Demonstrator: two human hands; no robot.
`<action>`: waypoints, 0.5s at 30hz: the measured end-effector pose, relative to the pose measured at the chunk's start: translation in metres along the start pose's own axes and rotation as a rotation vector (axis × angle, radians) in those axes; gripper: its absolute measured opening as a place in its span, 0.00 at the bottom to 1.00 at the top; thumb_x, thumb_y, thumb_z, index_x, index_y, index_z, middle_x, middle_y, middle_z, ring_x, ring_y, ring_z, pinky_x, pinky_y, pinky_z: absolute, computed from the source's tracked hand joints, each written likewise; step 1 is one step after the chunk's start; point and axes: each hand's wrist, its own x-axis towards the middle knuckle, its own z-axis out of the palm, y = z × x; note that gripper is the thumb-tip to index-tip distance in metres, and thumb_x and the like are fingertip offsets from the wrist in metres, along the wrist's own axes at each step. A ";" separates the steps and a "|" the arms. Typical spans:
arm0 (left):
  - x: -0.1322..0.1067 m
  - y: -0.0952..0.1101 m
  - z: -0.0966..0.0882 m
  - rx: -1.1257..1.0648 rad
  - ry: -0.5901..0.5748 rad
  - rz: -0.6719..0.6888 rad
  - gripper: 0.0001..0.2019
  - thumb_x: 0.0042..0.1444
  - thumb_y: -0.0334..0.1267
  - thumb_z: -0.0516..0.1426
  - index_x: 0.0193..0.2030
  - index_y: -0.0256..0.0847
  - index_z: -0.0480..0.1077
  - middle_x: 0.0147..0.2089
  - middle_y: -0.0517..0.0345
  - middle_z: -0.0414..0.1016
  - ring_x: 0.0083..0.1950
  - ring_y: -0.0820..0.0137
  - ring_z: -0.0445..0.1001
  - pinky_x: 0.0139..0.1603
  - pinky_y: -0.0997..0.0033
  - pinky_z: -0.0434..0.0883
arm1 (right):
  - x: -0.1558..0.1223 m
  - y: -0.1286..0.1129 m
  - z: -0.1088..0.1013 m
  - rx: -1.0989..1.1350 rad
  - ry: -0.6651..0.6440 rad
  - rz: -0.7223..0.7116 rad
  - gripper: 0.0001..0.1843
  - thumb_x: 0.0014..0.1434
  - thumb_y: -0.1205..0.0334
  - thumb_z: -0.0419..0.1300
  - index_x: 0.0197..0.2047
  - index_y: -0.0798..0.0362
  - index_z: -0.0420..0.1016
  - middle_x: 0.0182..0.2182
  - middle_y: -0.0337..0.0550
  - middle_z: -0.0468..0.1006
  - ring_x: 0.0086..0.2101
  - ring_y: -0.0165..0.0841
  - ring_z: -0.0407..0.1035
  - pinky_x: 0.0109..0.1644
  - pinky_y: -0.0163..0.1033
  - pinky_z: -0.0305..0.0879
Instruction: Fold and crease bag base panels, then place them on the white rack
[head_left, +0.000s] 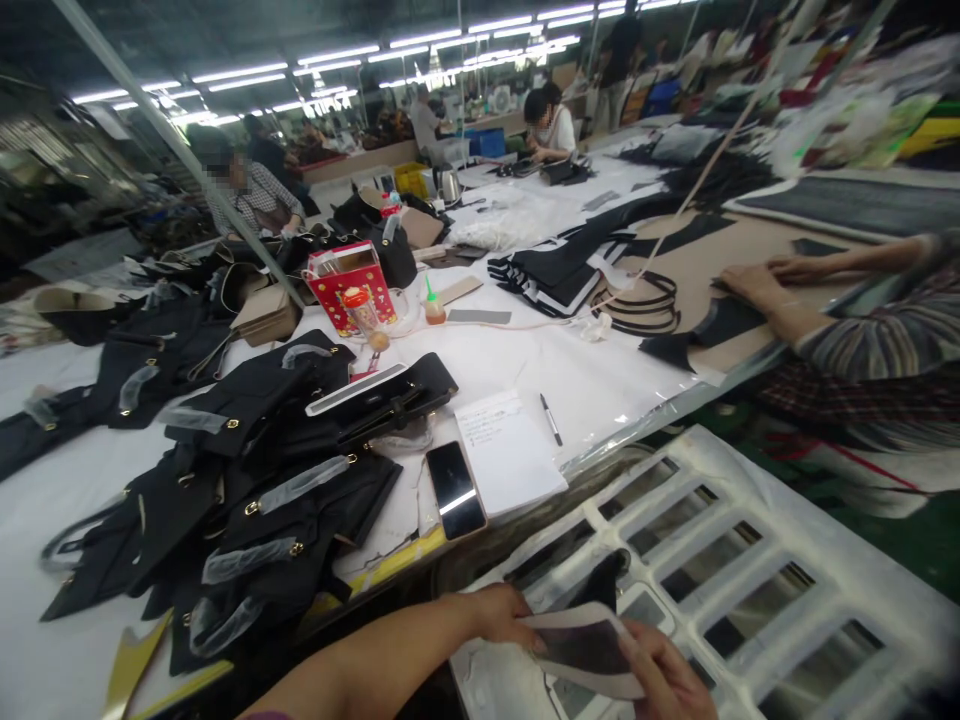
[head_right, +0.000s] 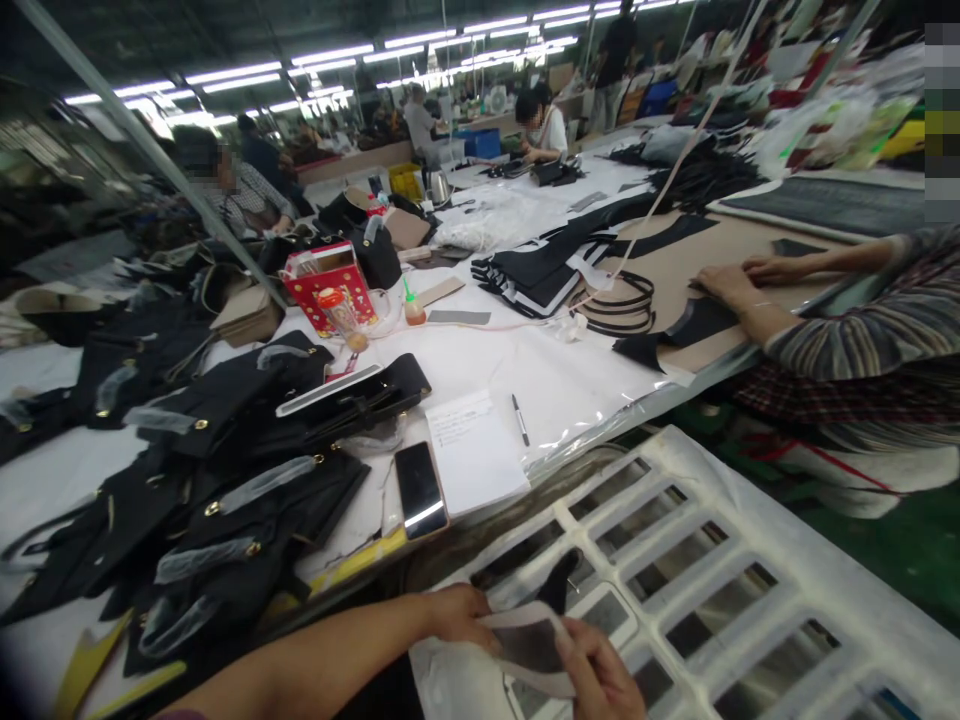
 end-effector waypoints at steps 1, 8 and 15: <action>0.003 -0.003 -0.001 -0.053 0.025 -0.016 0.20 0.37 0.56 0.63 0.28 0.41 0.76 0.22 0.61 0.72 0.28 0.68 0.70 0.33 0.71 0.66 | 0.004 -0.002 -0.001 0.187 0.063 0.047 0.15 0.50 0.45 0.60 0.29 0.48 0.71 0.41 0.46 0.74 0.42 0.40 0.69 0.44 0.44 0.69; 0.007 -0.028 0.009 -0.200 0.141 -0.123 0.25 0.46 0.59 0.56 0.25 0.33 0.70 0.18 0.60 0.63 0.23 0.72 0.63 0.26 0.72 0.59 | -0.023 0.075 -0.014 0.016 0.068 0.283 0.23 0.52 0.41 0.52 0.39 0.51 0.70 0.40 0.49 0.74 0.39 0.40 0.71 0.43 0.50 0.67; 0.009 -0.008 0.023 -0.380 0.070 -0.075 0.29 0.54 0.60 0.45 0.39 0.32 0.70 0.31 0.52 0.72 0.31 0.68 0.70 0.31 0.71 0.65 | -0.081 0.169 0.041 -0.615 -0.045 0.252 0.10 0.48 0.62 0.58 0.34 0.56 0.72 0.37 0.48 0.72 0.42 0.38 0.66 0.52 0.45 0.60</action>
